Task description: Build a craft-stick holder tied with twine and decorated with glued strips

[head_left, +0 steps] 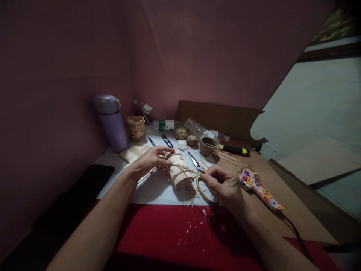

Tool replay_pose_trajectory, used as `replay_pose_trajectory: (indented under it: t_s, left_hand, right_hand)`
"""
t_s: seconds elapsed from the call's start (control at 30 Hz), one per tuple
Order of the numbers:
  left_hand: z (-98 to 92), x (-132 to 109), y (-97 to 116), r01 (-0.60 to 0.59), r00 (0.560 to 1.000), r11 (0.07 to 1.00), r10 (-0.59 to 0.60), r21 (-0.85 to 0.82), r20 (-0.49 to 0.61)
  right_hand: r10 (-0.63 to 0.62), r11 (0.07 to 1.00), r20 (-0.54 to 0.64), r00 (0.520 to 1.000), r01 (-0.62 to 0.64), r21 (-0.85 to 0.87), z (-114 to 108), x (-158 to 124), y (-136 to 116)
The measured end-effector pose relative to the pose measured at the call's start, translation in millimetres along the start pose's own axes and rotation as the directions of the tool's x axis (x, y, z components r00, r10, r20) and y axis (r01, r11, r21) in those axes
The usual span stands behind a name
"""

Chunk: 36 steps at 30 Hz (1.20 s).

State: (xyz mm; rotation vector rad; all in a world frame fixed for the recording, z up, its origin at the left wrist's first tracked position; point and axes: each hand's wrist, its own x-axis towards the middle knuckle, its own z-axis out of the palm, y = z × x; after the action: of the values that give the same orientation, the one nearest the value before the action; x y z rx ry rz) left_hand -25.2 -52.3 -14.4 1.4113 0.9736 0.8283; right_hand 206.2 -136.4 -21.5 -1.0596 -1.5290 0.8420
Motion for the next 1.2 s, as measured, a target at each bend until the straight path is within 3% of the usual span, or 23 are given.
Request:
replay_pose_trajectory:
  t_s: [0.37,0.73,1.2]
  left_hand:
    - [-0.1,3.4,-2.3,-0.014,1.0,1.0,0.014,0.002,0.017]
    - [3.4,3.2,-0.5,-0.065,0.998,0.997,0.066,-0.047,0.019]
    - [5.7,2.0,1.4,-0.072,0.997,0.994,0.073,-0.078,0.02]
  right_hand:
    - [-0.063,0.997,-0.045,0.997,0.06,-0.055,-7.3,9.7,7.9]
    - [-0.01,0.999,-0.099,0.995,0.007,-0.038,-8.3,18.6,8.5]
    - [-0.028,0.981,-0.087,0.996,0.011,-0.191,-9.6,20.4,10.7]
